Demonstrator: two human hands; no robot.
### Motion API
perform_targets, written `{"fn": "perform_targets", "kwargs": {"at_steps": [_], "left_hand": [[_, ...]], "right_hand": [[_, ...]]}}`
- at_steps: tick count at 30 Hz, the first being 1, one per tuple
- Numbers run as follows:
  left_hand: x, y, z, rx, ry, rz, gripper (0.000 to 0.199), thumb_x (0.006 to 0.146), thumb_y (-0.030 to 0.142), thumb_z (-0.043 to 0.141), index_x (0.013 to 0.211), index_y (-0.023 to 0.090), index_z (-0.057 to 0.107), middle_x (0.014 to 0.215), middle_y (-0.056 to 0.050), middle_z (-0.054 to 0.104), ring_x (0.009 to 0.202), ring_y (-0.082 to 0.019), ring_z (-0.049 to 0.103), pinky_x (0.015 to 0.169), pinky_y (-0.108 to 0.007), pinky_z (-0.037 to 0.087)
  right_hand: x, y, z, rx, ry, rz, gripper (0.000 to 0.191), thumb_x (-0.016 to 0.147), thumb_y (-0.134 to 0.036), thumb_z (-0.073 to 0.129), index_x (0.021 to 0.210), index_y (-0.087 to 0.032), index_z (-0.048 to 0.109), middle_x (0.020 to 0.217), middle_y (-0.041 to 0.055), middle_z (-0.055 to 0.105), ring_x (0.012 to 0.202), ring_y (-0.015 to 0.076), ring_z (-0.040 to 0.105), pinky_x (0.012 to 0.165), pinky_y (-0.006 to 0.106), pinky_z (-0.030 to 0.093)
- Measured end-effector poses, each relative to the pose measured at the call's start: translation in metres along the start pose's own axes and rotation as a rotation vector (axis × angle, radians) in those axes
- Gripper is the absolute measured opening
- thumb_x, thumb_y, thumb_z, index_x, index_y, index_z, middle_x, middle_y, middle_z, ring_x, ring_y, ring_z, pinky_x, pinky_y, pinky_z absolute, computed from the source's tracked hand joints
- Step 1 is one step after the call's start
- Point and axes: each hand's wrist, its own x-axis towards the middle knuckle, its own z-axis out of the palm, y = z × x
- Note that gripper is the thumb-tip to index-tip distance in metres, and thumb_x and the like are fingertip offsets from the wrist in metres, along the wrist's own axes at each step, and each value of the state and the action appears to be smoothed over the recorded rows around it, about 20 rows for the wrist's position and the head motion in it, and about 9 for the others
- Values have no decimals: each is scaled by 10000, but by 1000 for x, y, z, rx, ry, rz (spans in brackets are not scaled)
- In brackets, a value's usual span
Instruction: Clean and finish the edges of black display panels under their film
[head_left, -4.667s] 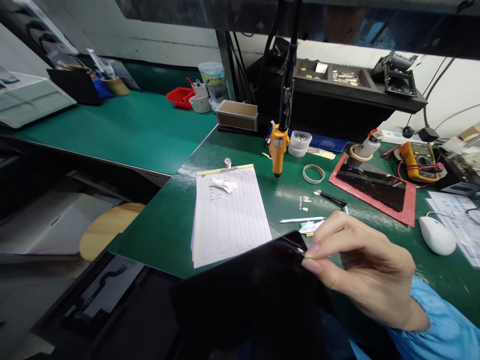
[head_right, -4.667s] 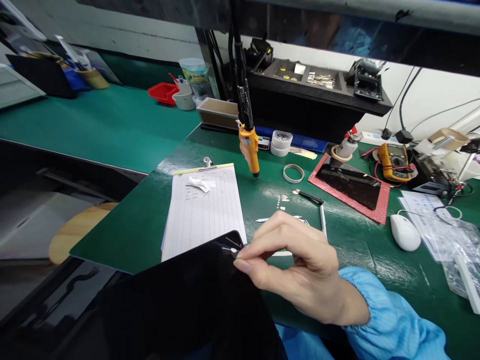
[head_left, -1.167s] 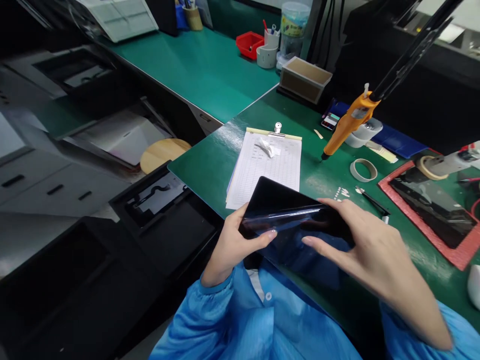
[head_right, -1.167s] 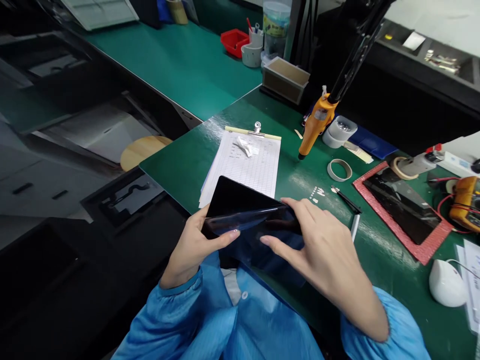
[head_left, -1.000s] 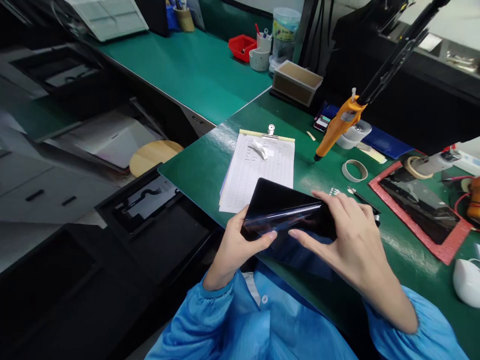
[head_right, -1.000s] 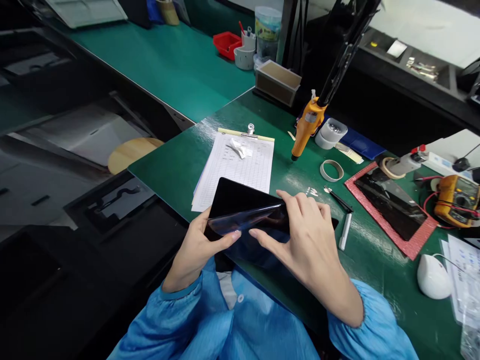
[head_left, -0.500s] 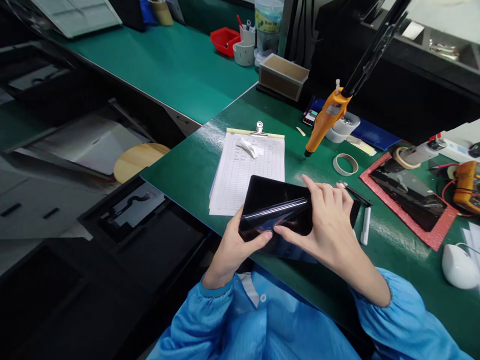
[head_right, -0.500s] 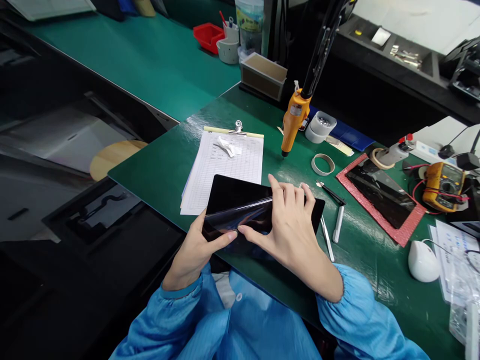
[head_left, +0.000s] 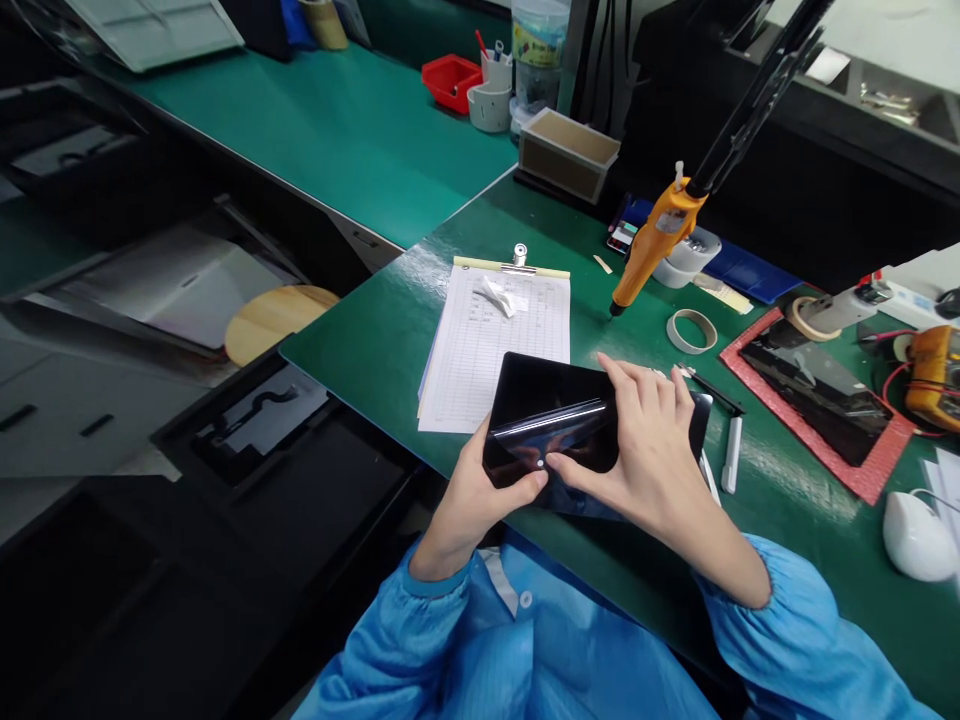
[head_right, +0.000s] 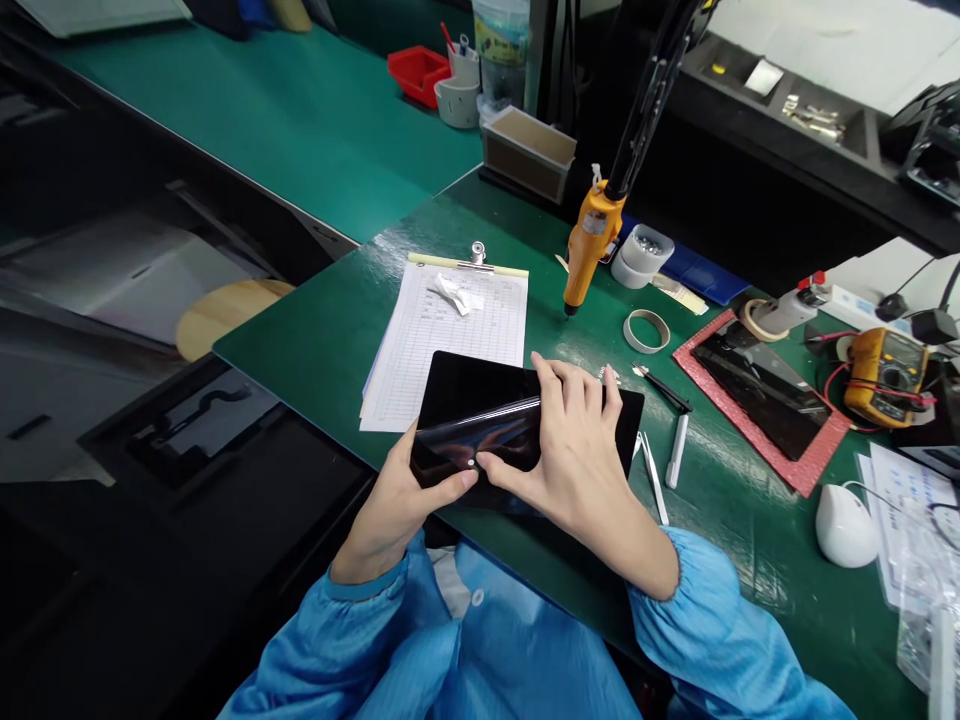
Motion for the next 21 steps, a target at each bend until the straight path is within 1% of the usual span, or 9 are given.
{"fn": "perform_targets", "kwargs": {"at_steps": [3,6,10,12,14,15,17,19,21], "left_hand": [[1,1,3,9,13,7,549,699,269,1035,1220,213,871,1089,-38,965,1006,-273,925,900,-340,765],[2,0,4,48,60,8,467,694,264,1023,1135,204,879,967,-24,947,868,-246,901,819,-329,761],[1,2,-2,85,182,-1,414,619,267,1041,984,203,858,790,8,898,718,-225,866,726,-306,742],[-1,6,-8,91,288,11,420,575,283,1052,925,221,828,724,43,864,668,-218,850,681,-294,728],[-5,14,-16,96,406,39,418,543,293,1060,864,238,797,702,68,845,659,-197,836,680,-271,714],[-6,18,-21,99,459,54,416,532,292,1065,842,240,792,703,72,844,666,-185,830,695,-258,709],[-11,27,-29,110,539,75,422,510,271,1085,827,231,809,726,62,858,709,-180,838,756,-250,717],[-15,33,-36,127,593,93,422,489,252,1097,803,230,816,727,59,859,732,-177,840,805,-240,723],[-19,37,-40,146,635,111,415,468,250,1086,768,246,800,697,75,841,709,-166,829,805,-216,724]], "right_hand": [[0,0,2,15,-1,-2,1039,1044,-836,701,1776,-160,407,1590,250,655,1530,498,618,1391,797,329],[0,-1,2,22,5,-8,1017,1053,-827,710,1768,-165,417,1583,249,670,1514,496,635,1374,816,348],[5,2,-20,56,47,-20,974,1079,-888,668,1731,-192,472,1581,241,688,1507,477,656,1364,799,386],[8,7,-42,98,142,-18,831,1128,-816,678,1686,-216,539,1584,232,699,1518,458,656,1326,735,464],[11,15,-65,109,262,28,544,1193,-633,692,1566,-240,643,1520,203,740,1464,414,694,1232,623,558],[11,20,-74,98,280,60,396,1221,-553,666,1474,-248,687,1450,182,770,1400,387,726,1171,567,586],[12,32,-87,69,206,112,236,1247,-457,605,1283,-260,730,1252,129,817,1206,339,789,1044,486,601],[13,46,-89,59,9,121,205,1232,-403,607,1142,-272,736,1067,72,827,994,292,805,907,422,585],[14,62,-81,61,-204,110,164,1173,-351,697,1036,-271,740,942,27,815,834,250,777,794,373,548]]}}
